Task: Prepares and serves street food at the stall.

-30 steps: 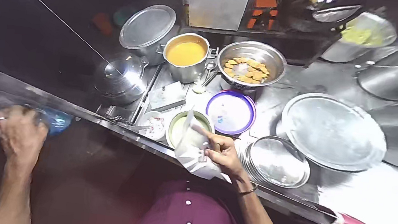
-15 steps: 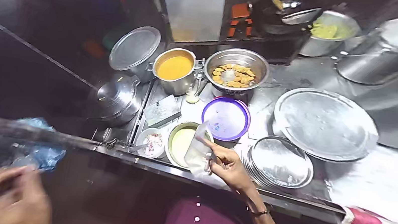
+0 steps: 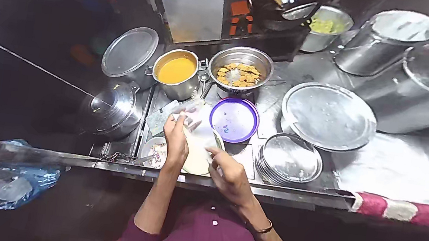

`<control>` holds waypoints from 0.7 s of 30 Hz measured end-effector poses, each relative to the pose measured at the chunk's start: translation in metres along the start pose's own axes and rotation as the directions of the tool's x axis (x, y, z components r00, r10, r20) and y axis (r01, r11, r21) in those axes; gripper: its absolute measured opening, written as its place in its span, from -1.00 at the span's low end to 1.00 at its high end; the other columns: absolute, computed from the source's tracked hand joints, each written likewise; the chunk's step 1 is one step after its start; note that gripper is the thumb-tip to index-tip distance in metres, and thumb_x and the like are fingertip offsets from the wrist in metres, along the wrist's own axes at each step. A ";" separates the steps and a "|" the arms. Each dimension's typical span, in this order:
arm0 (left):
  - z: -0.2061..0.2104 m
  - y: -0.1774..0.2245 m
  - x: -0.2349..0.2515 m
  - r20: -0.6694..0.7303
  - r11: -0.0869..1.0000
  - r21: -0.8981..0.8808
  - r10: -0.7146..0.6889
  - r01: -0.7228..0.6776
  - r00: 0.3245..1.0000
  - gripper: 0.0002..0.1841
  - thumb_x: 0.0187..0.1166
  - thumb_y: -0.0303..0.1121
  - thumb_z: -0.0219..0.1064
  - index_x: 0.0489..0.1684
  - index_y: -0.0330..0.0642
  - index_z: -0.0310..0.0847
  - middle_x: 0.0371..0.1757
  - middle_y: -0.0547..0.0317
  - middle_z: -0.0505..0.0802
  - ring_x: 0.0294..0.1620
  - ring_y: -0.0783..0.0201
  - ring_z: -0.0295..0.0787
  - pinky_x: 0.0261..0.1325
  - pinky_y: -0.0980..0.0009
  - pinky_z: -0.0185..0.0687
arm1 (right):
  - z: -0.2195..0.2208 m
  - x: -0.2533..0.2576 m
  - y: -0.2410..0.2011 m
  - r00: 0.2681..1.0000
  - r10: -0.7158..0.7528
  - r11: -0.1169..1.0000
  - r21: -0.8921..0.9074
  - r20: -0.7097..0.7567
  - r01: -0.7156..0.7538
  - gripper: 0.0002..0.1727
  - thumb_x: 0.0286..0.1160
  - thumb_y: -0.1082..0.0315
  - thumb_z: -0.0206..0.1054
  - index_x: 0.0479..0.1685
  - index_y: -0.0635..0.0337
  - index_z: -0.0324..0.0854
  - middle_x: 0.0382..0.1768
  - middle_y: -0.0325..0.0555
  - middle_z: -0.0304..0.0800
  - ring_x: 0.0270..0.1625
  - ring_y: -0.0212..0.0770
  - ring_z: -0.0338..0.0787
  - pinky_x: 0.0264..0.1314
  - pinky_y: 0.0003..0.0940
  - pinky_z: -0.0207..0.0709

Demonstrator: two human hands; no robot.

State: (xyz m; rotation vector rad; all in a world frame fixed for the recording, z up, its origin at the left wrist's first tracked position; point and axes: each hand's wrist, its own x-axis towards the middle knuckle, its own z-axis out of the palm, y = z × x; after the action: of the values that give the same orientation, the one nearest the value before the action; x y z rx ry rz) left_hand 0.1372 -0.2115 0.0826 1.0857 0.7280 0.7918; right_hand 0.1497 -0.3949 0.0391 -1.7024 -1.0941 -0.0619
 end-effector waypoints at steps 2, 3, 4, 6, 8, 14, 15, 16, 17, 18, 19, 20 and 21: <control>0.006 -0.007 0.009 0.004 0.986 0.153 0.070 -0.070 0.998 -0.58 0.73 -0.42 0.24 0.54 -0.28 0.42 0.35 -0.09 0.79 0.22 0.10 0.81 0.16 0.13 0.79 | -0.007 -0.001 -0.004 0.954 0.237 0.960 0.192 -0.182 -0.202 -0.83 0.37 0.56 0.38 -0.09 0.34 0.65 -0.10 -0.09 0.89 -0.14 -0.29 0.90 -0.05 -0.36 0.86; 0.006 -0.010 0.010 0.101 0.958 0.254 0.113 -0.135 0.988 -0.36 0.69 -0.32 0.32 0.76 -0.15 0.18 0.64 -0.01 0.56 0.51 0.15 0.60 0.40 0.16 0.65 | -0.014 0.002 -0.007 0.898 0.382 0.892 0.340 -0.217 -0.297 -0.73 0.36 0.59 0.43 0.02 0.36 0.59 -0.12 -0.07 0.89 -0.12 -0.24 0.92 -0.03 -0.33 0.89; 0.006 -0.010 0.011 0.239 0.901 0.357 0.164 -0.244 0.957 -0.14 0.64 -0.19 0.40 0.89 -0.09 -0.07 0.84 0.05 0.27 0.76 0.19 0.30 0.67 0.16 0.42 | -0.021 0.005 -0.009 0.837 0.507 0.793 0.492 -0.204 -0.360 -0.61 0.33 0.62 0.49 0.14 0.39 0.53 -0.12 -0.01 0.89 -0.15 -0.18 0.94 -0.07 -0.30 0.90; 0.008 -0.007 0.010 0.546 0.735 0.423 0.260 -0.530 0.796 -0.04 0.46 0.02 0.53 0.87 -0.05 0.08 0.87 0.07 0.23 0.88 0.10 0.07 0.85 -0.05 0.11 | -0.038 0.011 -0.004 0.786 0.612 0.605 0.689 -0.081 -0.400 -0.47 0.30 0.64 0.53 0.29 0.41 0.47 -0.18 0.12 0.90 -0.32 -0.06 0.92 -0.31 -0.25 0.86; 0.013 0.001 0.008 0.833 0.697 0.276 0.169 -0.662 0.526 -0.29 0.34 0.01 0.64 0.54 0.05 0.59 0.58 0.27 0.66 0.72 0.19 0.38 0.88 -0.26 -0.10 | -0.055 0.011 0.003 0.806 0.592 0.585 0.691 -0.005 -0.426 -0.45 0.29 0.56 0.57 0.32 0.39 0.51 -0.25 0.08 0.90 -0.44 -0.14 0.85 -0.46 -0.34 0.75; 0.035 0.000 0.000 0.945 0.860 0.166 0.001 -0.482 0.327 -0.87 0.55 -0.39 0.49 -0.21 -0.30 0.79 -0.27 0.17 0.92 -0.27 0.33 0.89 -0.06 0.34 0.87 | -0.082 0.014 -0.002 0.757 0.615 0.744 0.479 -0.221 -0.465 -0.38 0.25 0.35 0.68 0.36 0.23 0.60 -0.07 -0.03 0.88 -0.28 -0.22 0.86 -0.30 -0.38 0.81; 0.035 0.000 -0.001 0.932 0.860 0.149 0.042 -0.487 0.359 -0.87 0.56 -0.40 0.48 -0.19 -0.31 0.79 -0.25 0.15 0.92 -0.26 0.31 0.89 -0.06 0.34 0.88 | -0.085 0.011 -0.003 0.745 0.632 0.719 0.518 -0.213 -0.463 -0.42 0.33 0.35 0.62 0.38 0.27 0.59 0.00 0.00 0.88 -0.13 -0.20 0.90 -0.10 -0.34 0.85; 0.034 0.000 -0.001 0.922 0.850 0.127 0.089 -0.511 0.378 -0.88 0.56 -0.40 0.48 -0.18 -0.30 0.78 -0.23 0.15 0.92 -0.23 0.31 0.89 -0.03 0.32 0.88 | -0.087 0.008 -0.004 0.733 0.653 0.688 0.554 -0.190 -0.469 -0.50 0.43 0.34 0.55 0.34 0.31 0.62 -0.02 -0.01 0.89 -0.07 -0.21 0.90 -0.01 -0.33 0.83; 0.033 -0.001 -0.001 0.913 0.837 0.103 0.135 -0.538 0.385 -0.88 0.57 -0.41 0.47 -0.17 -0.30 0.78 -0.22 0.15 0.93 -0.22 0.30 0.90 0.00 0.31 0.88 | -0.088 0.004 -0.006 0.727 0.668 0.658 0.584 -0.161 -0.475 -0.64 0.53 0.33 0.47 0.22 0.33 0.69 -0.12 -0.04 0.89 -0.15 -0.25 0.87 -0.06 -0.35 0.80; 0.032 -0.001 -0.001 0.905 0.824 0.081 0.175 -0.560 0.388 -0.89 0.57 -0.43 0.47 -0.16 -0.30 0.78 -0.22 0.15 0.92 -0.22 0.30 0.89 0.00 0.30 0.88 | -0.088 0.001 -0.007 0.726 0.674 0.631 0.616 -0.135 -0.472 -0.75 0.61 0.34 0.38 0.07 0.35 0.76 -0.24 -0.05 0.88 -0.29 -0.28 0.82 -0.21 -0.39 0.75; 0.030 -0.001 -0.001 0.896 0.809 0.068 0.208 -0.584 0.392 -0.89 0.56 -0.43 0.47 -0.16 -0.30 0.78 -0.22 0.15 0.92 -0.23 0.30 0.89 -0.01 0.31 0.88 | -0.086 -0.003 -0.007 0.730 0.673 0.608 0.648 -0.116 -0.458 -0.75 0.67 0.35 0.31 -0.02 0.38 0.79 -0.29 -0.03 0.87 -0.37 -0.29 0.78 -0.30 -0.41 0.71; 0.030 -0.001 -0.001 0.887 0.787 0.067 0.235 -0.614 0.398 -0.90 0.56 -0.43 0.47 -0.17 -0.29 0.78 -0.22 0.16 0.92 -0.23 0.31 0.89 -0.02 0.31 0.88 | -0.085 -0.005 -0.008 0.736 0.666 0.599 0.672 -0.118 -0.435 -0.75 0.70 0.37 0.27 -0.05 0.39 0.80 -0.30 -0.02 0.87 -0.39 -0.30 0.78 -0.33 -0.43 0.70; 0.029 0.000 -0.001 0.873 0.746 0.087 0.262 -0.660 0.411 -0.90 0.55 -0.40 0.49 -0.17 -0.25 0.79 -0.20 0.19 0.92 -0.18 0.32 0.89 0.02 0.31 0.87 | -0.082 -0.006 -0.009 0.738 0.661 0.601 0.684 -0.135 -0.413 -0.75 0.70 0.38 0.26 -0.07 0.39 0.80 -0.29 -0.01 0.88 -0.38 -0.30 0.79 -0.32 -0.44 0.71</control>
State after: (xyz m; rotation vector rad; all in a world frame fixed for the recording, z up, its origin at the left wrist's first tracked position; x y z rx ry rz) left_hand 0.1603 -0.2264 0.0915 1.9423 -0.3066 0.4719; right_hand 0.1773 -0.4625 0.0784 -1.2643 -0.1905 0.3281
